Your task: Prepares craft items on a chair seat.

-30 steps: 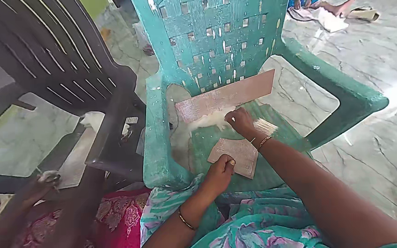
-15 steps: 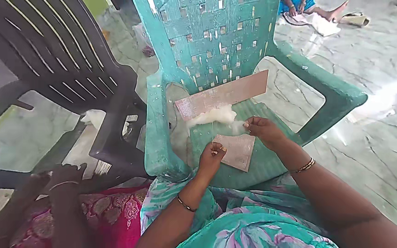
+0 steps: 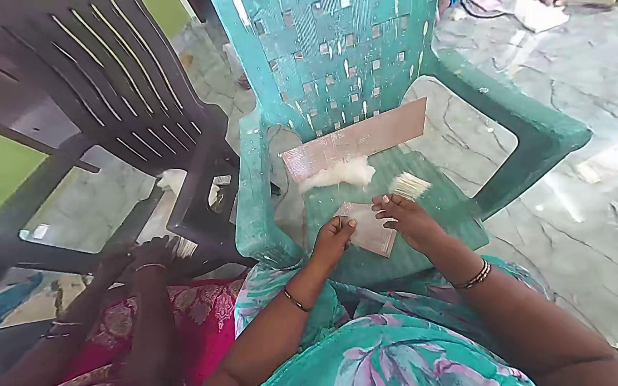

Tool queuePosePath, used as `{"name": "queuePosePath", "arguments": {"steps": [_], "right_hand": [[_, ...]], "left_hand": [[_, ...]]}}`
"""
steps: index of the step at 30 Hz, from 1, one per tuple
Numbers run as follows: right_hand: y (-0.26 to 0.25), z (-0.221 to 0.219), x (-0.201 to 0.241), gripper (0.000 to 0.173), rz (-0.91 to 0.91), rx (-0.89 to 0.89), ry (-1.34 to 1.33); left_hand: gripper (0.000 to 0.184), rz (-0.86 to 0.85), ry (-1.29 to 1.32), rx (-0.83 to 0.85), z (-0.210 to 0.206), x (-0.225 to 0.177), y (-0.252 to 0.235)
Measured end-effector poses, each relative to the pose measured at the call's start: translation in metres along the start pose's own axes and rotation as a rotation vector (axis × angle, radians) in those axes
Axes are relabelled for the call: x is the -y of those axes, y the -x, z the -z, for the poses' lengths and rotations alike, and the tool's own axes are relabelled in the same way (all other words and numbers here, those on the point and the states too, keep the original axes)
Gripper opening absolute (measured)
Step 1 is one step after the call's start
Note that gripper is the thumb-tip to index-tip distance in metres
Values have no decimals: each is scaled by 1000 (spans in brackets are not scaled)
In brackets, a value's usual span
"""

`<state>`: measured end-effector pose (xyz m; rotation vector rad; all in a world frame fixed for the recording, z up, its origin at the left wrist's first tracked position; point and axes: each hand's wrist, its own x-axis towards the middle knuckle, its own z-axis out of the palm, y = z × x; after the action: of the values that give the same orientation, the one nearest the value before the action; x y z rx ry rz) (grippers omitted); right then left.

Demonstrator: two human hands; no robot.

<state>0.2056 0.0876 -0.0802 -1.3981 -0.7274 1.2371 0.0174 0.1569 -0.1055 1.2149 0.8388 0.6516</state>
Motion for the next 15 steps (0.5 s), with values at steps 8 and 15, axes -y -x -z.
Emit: {"name": "queuePosePath", "arguments": {"steps": [8,15], "right_hand": [[-3,-2,-3,16,125,18,-35],[-14,31,10,12,156,-186,-72]], "left_hand": [[10,12,-153,-25,-28,-29,-14],[12,4,-403,-22,-49,-42,-49]]}}
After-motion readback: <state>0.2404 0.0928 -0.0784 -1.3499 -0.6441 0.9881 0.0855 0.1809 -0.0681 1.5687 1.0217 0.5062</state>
